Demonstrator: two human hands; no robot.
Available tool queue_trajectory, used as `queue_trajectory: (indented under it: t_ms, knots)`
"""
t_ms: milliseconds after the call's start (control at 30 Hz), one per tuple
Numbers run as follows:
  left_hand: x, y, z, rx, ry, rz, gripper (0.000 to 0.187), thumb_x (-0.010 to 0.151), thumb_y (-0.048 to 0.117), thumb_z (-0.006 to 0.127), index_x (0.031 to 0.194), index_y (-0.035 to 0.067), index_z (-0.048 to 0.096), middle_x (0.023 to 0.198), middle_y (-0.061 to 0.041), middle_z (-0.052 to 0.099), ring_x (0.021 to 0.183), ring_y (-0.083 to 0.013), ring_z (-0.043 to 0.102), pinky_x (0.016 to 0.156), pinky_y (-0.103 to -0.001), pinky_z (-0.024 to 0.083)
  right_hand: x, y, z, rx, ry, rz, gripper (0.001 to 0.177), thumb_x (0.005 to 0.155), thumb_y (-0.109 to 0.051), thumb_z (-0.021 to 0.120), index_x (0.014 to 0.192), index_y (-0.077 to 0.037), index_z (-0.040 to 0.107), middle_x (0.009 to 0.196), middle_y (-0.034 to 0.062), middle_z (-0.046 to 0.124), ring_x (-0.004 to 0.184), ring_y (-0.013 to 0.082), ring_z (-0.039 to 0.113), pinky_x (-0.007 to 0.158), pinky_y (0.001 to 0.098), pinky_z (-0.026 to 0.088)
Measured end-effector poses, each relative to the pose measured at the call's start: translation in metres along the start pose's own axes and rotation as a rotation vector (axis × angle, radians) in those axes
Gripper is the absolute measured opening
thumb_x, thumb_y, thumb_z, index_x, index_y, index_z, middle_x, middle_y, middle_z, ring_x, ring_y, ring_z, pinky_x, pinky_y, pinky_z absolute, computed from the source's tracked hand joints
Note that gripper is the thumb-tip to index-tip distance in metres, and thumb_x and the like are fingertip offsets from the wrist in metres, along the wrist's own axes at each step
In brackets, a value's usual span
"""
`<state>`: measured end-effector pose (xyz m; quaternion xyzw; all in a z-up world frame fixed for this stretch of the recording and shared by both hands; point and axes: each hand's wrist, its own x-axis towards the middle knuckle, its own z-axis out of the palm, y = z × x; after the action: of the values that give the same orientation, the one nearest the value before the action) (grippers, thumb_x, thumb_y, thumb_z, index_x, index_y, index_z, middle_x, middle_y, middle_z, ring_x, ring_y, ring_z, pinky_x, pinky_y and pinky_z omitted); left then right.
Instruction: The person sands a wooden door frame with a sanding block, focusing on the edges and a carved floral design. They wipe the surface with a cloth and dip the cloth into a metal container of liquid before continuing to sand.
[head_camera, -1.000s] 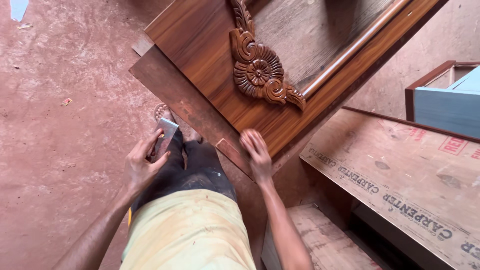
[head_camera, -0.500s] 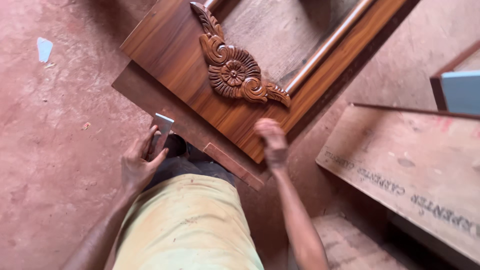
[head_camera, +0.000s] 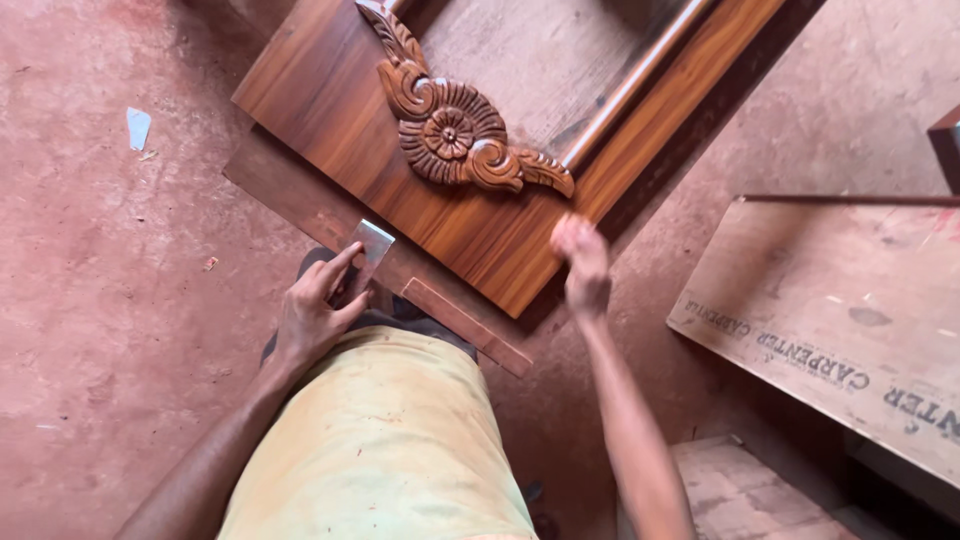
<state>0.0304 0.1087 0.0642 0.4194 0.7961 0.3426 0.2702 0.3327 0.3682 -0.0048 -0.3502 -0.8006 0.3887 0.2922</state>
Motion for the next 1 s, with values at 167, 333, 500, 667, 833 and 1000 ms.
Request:
queue_trajectory:
  t_ms: [167, 333, 500, 667, 833, 1000]
  knots:
    - [0.001, -0.004, 0.009, 0.019, -0.066, 0.015, 0.071, 0.078, 0.021, 0.082, 0.146, 0.019, 0.06, 0.081, -0.01, 0.06, 0.066, -0.0216, 0.06, 0.062, -0.038, 0.052, 0.015, -0.025, 0.05, 0.061, 0.173, -0.045, 0.023, 0.107, -0.001, 0.05, 0.094, -0.008, 0.067, 0.096, 0.0084, 0.071, 0.097, 0.0189, 0.068, 0.093, 0.0343, 0.058]
    - [0.001, -0.013, 0.008, -0.02, 0.031, 0.031, 0.07, 0.079, 0.022, 0.082, 0.146, 0.018, 0.06, 0.088, -0.009, 0.064, 0.074, -0.0216, 0.064, 0.068, -0.038, 0.053, -0.009, -0.078, 0.142, -0.408, -0.006, -0.408, 0.023, 0.097, -0.006, 0.058, 0.116, -0.005, 0.072, 0.118, 0.0136, 0.069, 0.117, 0.028, 0.063, 0.102, 0.0404, 0.055]
    - [0.009, -0.02, 0.004, -0.011, 0.013, -0.108, 0.072, 0.078, 0.023, 0.084, 0.146, 0.019, 0.06, 0.082, -0.011, 0.061, 0.069, -0.0237, 0.061, 0.067, -0.04, 0.052, 0.023, -0.041, 0.146, -0.502, -0.056, -0.072, 0.021, 0.107, -0.007, 0.058, 0.122, -0.011, 0.072, 0.121, 0.0057, 0.071, 0.118, 0.0219, 0.065, 0.104, 0.0389, 0.057]
    - [0.014, -0.033, -0.006, -0.067, 0.048, -0.039, 0.071, 0.079, 0.022, 0.083, 0.146, 0.018, 0.06, 0.089, -0.009, 0.064, 0.075, -0.0213, 0.063, 0.069, -0.038, 0.053, 0.033, -0.023, 0.086, 0.018, 0.373, -0.125, 0.065, 0.071, 0.001, 0.016, 0.099, -0.014, 0.072, 0.114, 0.0041, 0.072, 0.109, 0.0205, 0.069, 0.097, 0.0337, 0.058]
    - [0.022, -0.05, -0.015, -0.057, 0.022, -0.167, 0.07, 0.079, 0.022, 0.084, 0.145, 0.019, 0.061, 0.082, -0.01, 0.059, 0.069, -0.0218, 0.059, 0.066, -0.038, 0.052, 0.028, -0.029, 0.104, 0.189, 0.543, 0.318, 0.03, 0.109, -0.002, 0.049, 0.081, -0.003, 0.061, 0.085, 0.0088, 0.063, 0.078, 0.0217, 0.059, 0.074, 0.0329, 0.053]
    - [0.036, -0.055, -0.018, -0.066, 0.013, -0.145, 0.069, 0.079, 0.022, 0.084, 0.144, 0.018, 0.061, 0.082, -0.009, 0.059, 0.069, -0.0216, 0.06, 0.065, -0.037, 0.052, 0.013, -0.078, 0.193, -0.575, -0.013, -0.161, 0.034, 0.098, 0.003, 0.052, 0.122, -0.011, 0.071, 0.13, 0.0069, 0.066, 0.121, 0.031, 0.063, 0.105, 0.0415, 0.056]
